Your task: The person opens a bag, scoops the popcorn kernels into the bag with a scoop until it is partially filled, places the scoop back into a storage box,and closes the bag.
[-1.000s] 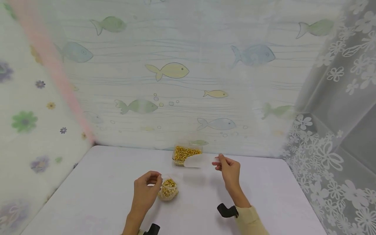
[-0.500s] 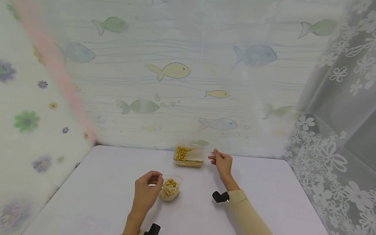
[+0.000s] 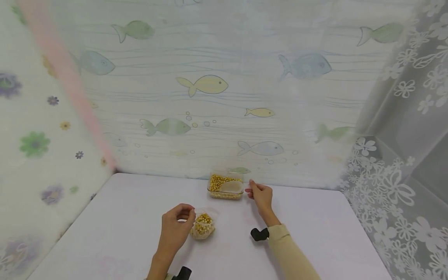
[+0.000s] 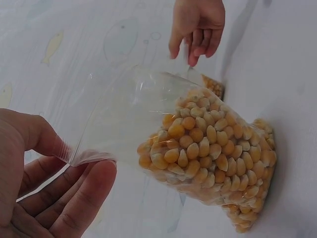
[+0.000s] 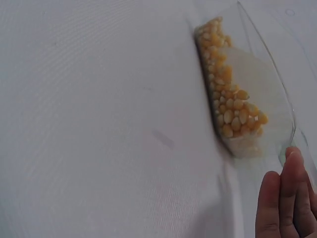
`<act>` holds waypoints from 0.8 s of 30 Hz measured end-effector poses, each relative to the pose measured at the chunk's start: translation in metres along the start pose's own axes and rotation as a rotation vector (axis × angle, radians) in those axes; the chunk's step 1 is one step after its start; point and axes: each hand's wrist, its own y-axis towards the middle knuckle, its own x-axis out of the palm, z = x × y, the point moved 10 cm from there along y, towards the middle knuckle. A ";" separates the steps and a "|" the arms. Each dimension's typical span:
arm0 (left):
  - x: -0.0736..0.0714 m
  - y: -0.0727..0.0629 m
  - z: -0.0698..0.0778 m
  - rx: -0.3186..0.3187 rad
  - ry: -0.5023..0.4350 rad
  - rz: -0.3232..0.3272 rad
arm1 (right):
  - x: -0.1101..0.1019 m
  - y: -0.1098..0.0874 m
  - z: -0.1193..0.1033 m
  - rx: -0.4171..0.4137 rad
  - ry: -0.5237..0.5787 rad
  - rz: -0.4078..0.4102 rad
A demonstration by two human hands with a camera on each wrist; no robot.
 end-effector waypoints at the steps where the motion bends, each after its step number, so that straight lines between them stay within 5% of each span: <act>1: 0.000 0.000 0.000 0.001 0.000 -0.002 | -0.001 0.000 0.000 -0.001 -0.014 0.002; 9: 0.004 0.002 0.001 0.020 0.019 -0.071 | -0.025 -0.008 -0.017 -0.114 -0.269 0.092; 15: 0.004 0.003 0.004 0.063 0.008 -0.200 | -0.027 -0.034 -0.049 -0.272 -0.296 0.060; 18: 0.003 0.001 0.003 0.106 -0.006 -0.261 | -0.004 -0.055 -0.057 -0.341 -0.291 -0.115; 24: 0.012 -0.002 -0.003 0.156 -0.038 -0.358 | 0.061 -0.112 -0.050 -0.417 -0.296 -0.632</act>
